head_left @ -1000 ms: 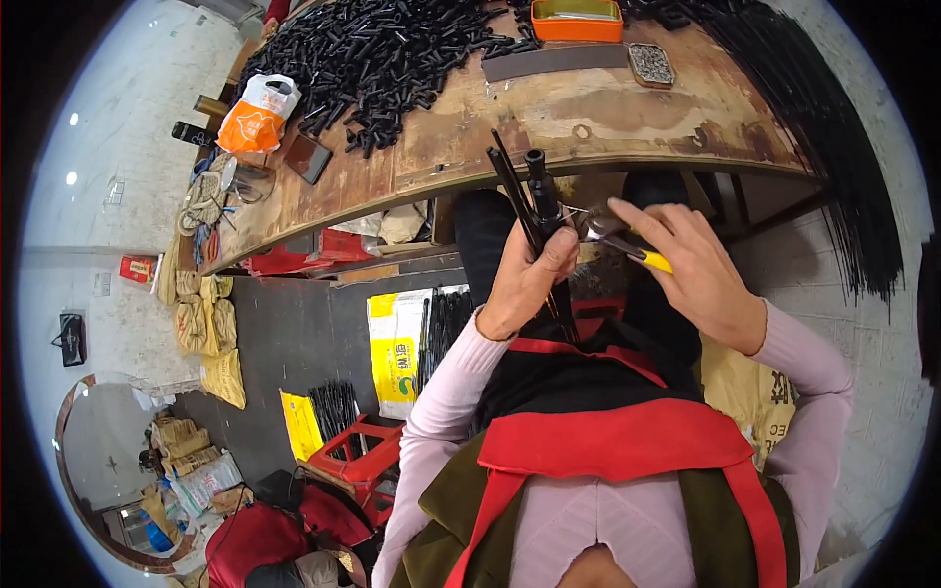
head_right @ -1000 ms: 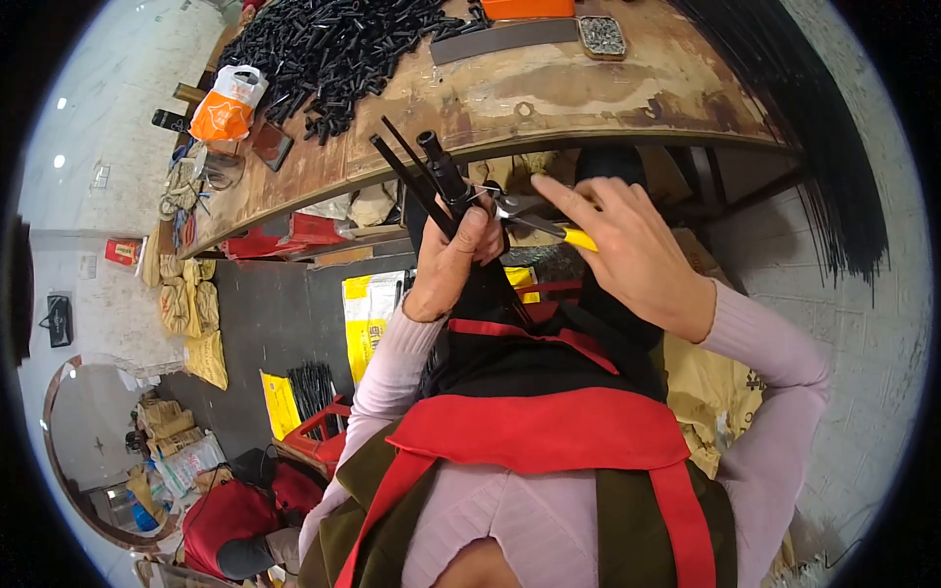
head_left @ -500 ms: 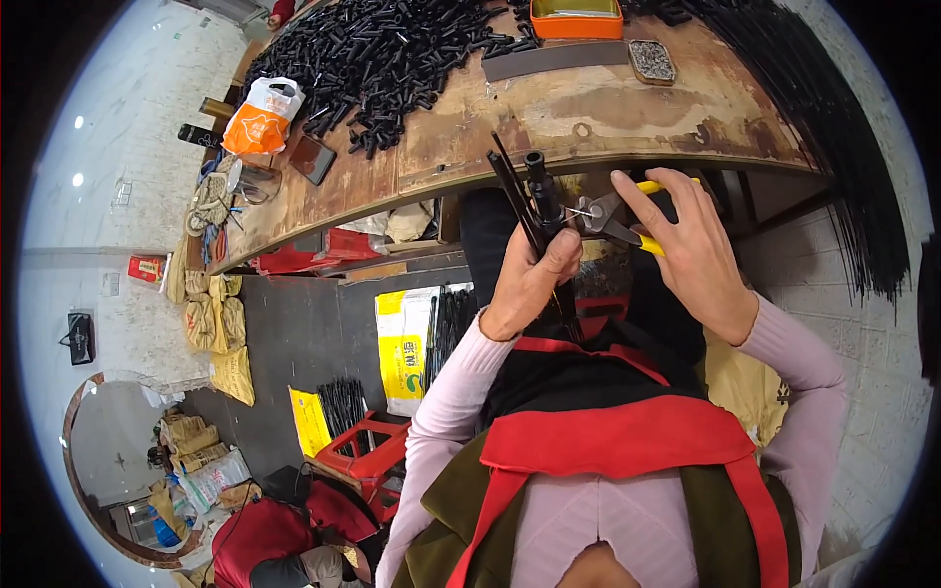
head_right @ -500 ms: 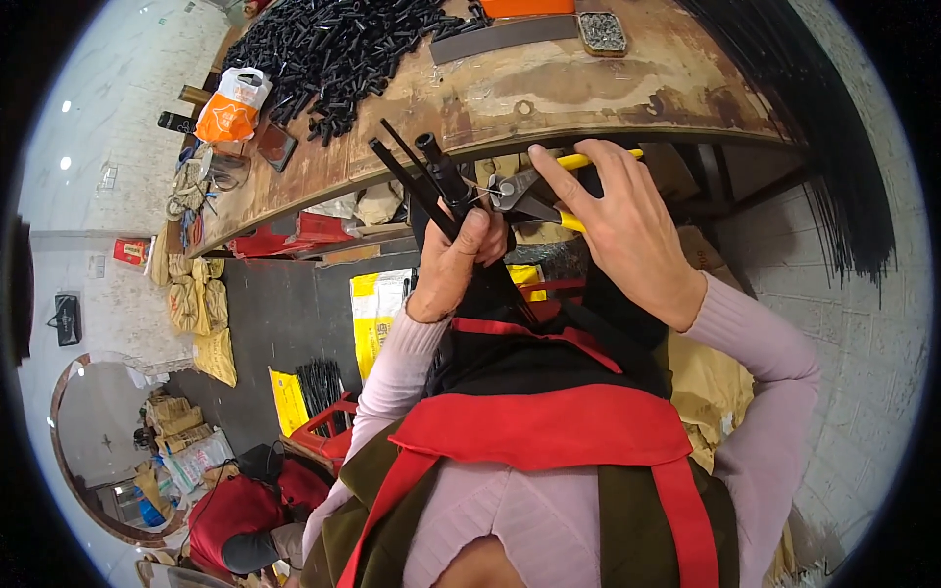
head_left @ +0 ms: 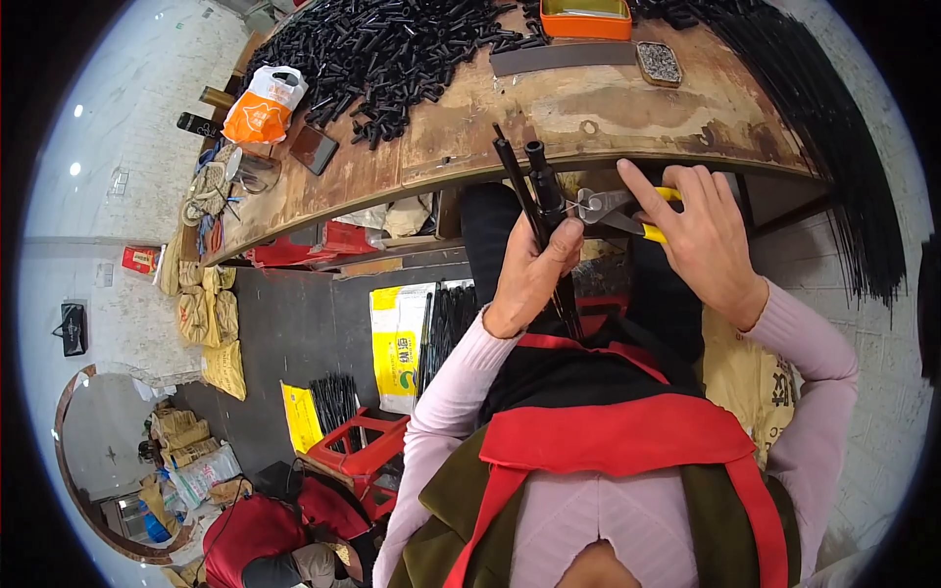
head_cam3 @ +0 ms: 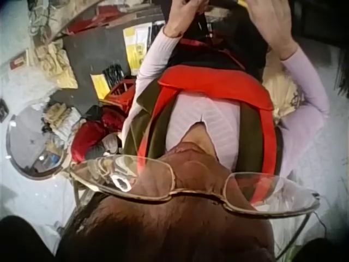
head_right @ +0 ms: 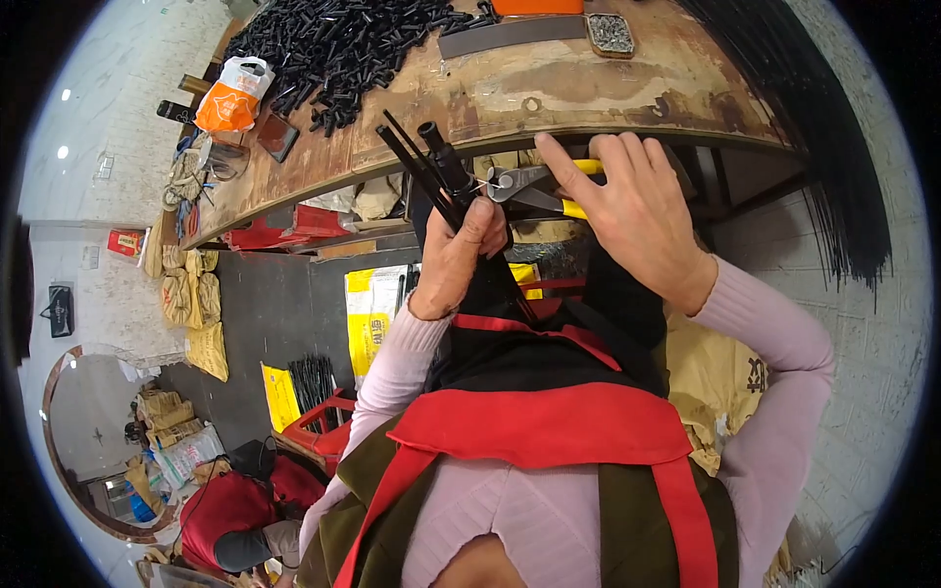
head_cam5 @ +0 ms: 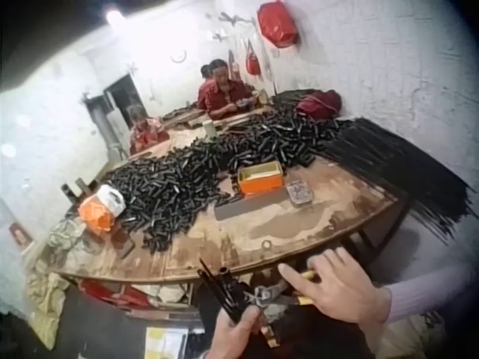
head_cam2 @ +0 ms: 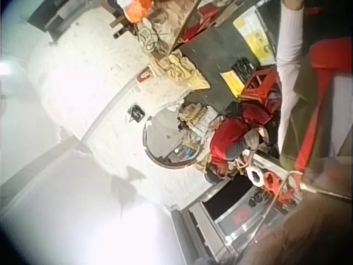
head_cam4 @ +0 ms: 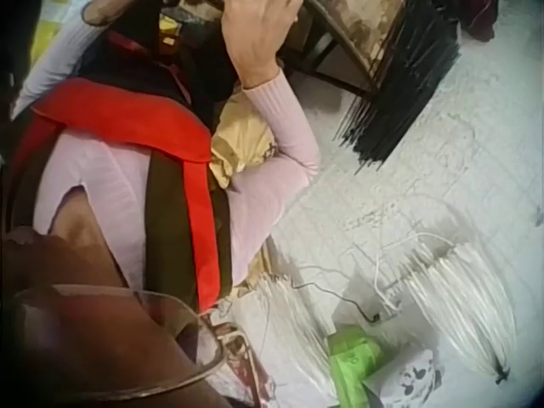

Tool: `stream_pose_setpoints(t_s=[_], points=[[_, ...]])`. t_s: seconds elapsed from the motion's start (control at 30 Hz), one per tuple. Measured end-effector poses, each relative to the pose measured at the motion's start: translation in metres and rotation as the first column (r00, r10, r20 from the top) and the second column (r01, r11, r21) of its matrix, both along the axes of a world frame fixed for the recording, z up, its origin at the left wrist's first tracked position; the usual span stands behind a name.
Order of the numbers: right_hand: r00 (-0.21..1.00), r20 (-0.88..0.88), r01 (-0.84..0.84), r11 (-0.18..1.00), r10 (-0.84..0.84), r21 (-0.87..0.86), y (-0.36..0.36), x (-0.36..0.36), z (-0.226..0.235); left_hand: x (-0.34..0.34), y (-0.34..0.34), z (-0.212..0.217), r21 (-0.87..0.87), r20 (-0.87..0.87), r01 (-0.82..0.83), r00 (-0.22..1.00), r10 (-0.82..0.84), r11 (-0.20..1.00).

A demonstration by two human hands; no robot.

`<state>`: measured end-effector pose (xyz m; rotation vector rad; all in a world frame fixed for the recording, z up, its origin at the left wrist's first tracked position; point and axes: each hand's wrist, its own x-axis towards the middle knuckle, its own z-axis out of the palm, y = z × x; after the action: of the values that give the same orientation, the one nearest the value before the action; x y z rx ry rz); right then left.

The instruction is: Assembling, bundling, and cutting black wires using pliers at an industrial workbench.

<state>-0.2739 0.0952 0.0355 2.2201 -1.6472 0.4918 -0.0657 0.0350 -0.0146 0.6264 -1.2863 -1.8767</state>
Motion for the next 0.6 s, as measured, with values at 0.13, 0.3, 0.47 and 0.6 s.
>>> stream_pose_setpoints(t_s=[0.13, 0.3, 0.47, 0.6], points=[[0.998, 0.032, -0.048, 0.997, 0.050, -0.063, -0.003, 0.001, -0.002, 0.002, 0.002, 0.000, 0.011, 0.006, -0.008, 1.000, 0.008, 1.000], [0.997, 0.031, -0.074, 0.993, 0.077, -0.089, -0.004, 0.000, -0.002, 0.008, -0.002, -0.006, 0.023, -0.054, 0.057, 0.997, -0.056, 0.998], [0.993, -0.045, -0.110, 0.994, 0.111, 0.019, -0.007, -0.010, 0.008, 0.010, -0.003, -0.008, 0.025, -0.068, 0.046, 0.997, -0.044, 0.999], [0.963, -0.004, -0.255, 0.913, 0.270, 0.317, -0.004, -0.025, 0.038, 0.009, -0.005, -0.006, 0.022, -0.096, 0.131, 0.987, -0.128, 0.991]])
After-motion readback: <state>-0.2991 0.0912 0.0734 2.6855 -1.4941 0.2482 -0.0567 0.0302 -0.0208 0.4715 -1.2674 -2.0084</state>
